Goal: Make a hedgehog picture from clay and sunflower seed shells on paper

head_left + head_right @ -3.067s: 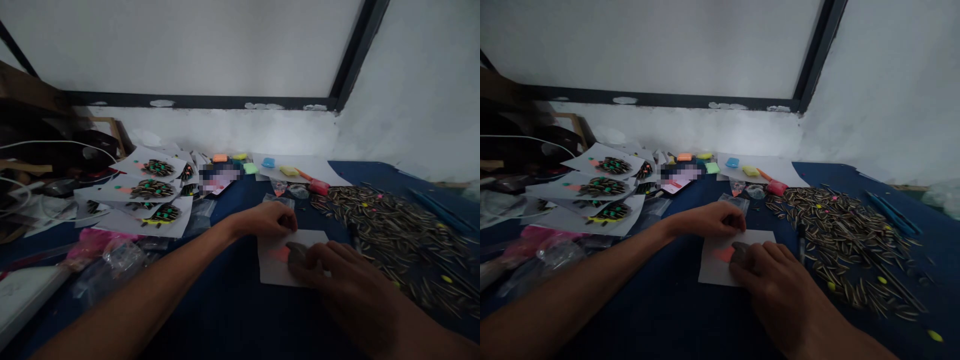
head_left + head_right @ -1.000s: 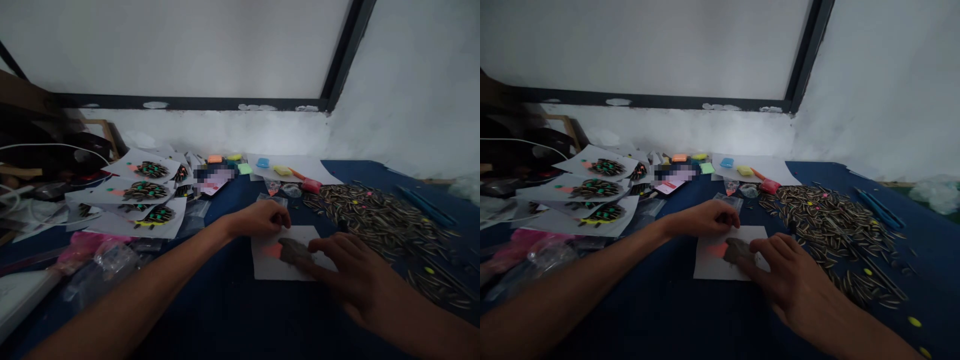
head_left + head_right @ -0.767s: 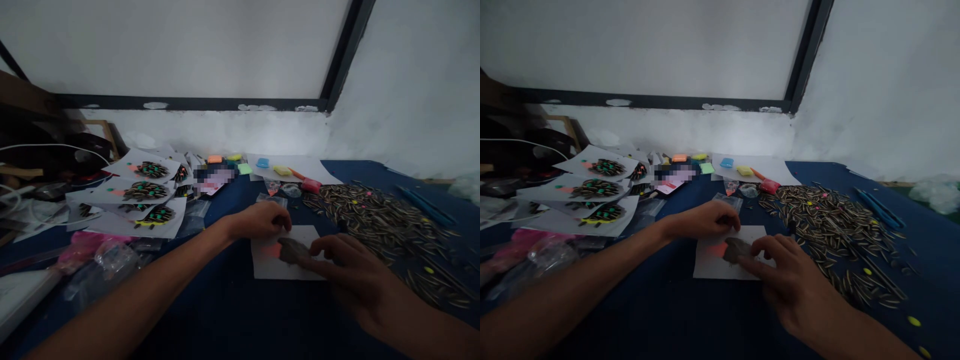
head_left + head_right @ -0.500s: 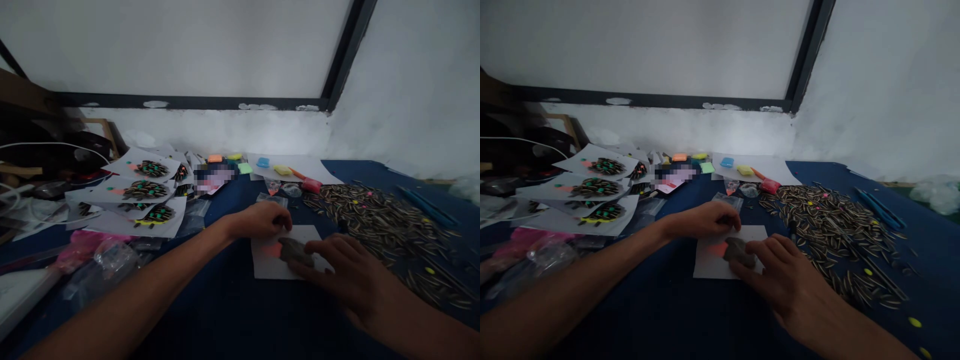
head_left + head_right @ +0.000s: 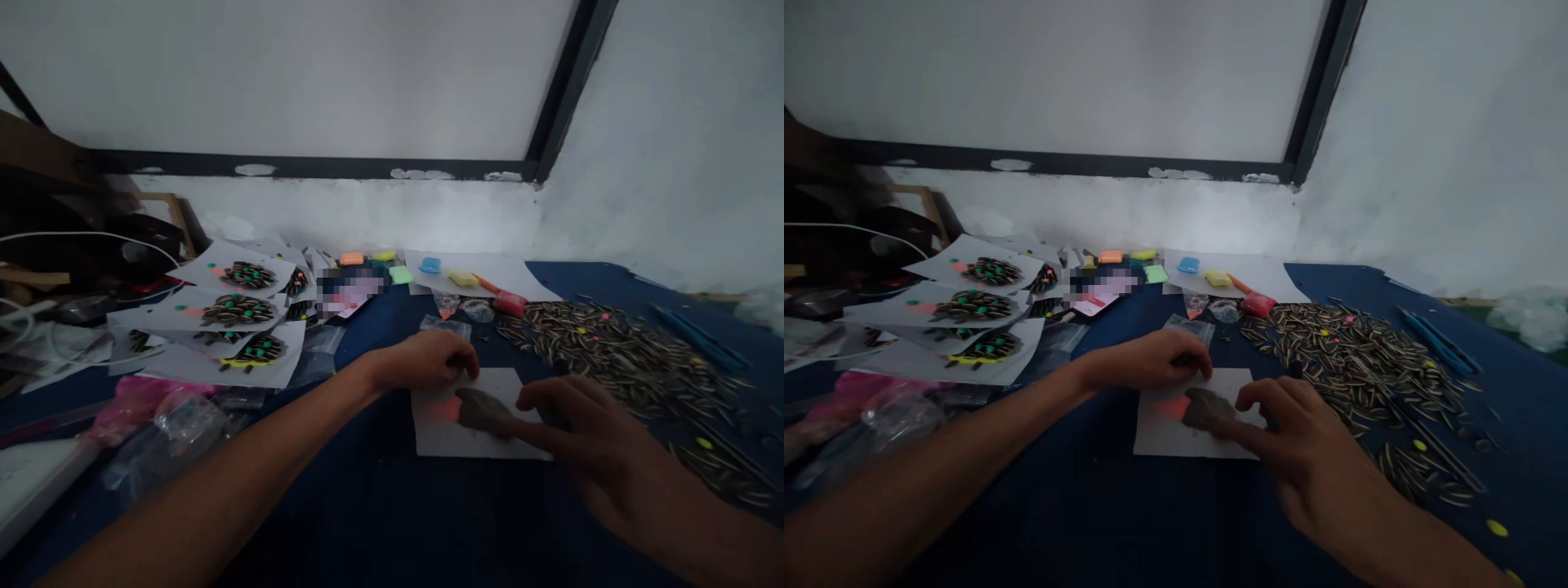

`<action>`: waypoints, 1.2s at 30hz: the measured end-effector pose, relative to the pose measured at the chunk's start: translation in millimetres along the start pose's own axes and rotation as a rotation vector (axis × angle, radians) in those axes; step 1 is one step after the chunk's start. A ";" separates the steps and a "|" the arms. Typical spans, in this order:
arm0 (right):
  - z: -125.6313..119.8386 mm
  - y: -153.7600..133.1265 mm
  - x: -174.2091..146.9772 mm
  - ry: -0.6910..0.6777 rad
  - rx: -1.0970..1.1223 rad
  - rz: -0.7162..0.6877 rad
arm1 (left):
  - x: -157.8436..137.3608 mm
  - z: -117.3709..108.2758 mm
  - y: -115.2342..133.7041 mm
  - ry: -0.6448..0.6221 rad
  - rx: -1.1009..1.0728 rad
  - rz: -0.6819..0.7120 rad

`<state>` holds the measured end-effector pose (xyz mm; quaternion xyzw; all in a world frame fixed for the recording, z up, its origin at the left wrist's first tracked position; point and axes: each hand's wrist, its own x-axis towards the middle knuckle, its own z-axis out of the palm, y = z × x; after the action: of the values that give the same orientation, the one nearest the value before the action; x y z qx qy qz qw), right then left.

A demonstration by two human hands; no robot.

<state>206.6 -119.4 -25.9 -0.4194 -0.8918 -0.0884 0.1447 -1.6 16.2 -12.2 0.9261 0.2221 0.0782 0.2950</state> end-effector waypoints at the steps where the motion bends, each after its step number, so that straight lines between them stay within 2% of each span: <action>1: -0.9 1.3 -1.2 0.009 0.005 -0.028 | 0.0 -0.2 0.2 -0.002 0.002 -0.003; 5: -3.3 1.8 0.7 0.014 -0.030 -0.144 | -0.1 -0.7 0.8 -0.009 0.000 -0.008; 9: -2.3 -0.1 5.4 0.005 -0.101 -0.182 | 0.5 0.2 -0.7 -0.009 -0.006 0.000; 13: -1.2 0.0 5.2 0.029 -0.129 -0.182 | 1.0 0.9 -2.7 -0.006 -0.001 0.003; 19: -5.7 2.3 0.6 0.043 -0.009 -0.072 | 1.5 1.7 -2.7 -0.008 -0.012 -0.005; 24: -7.2 1.6 3.6 0.027 -0.086 -0.162 | 1.9 1.5 -4.9 -0.019 -0.012 -0.014; 30: -3.1 -0.8 2.6 0.024 -0.160 -0.185 | -4.5 -7.6 -0.2 -0.159 -0.027 -0.004; 36: -4.4 -0.2 2.0 0.002 -0.180 -0.203 | -6.0 -2.8 9.4 -0.142 0.114 -0.056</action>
<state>206.1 -119.2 -21.0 -0.3382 -0.9180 -0.1826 0.0979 -4.3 8.1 -4.6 0.9379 0.2307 -0.0087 0.2590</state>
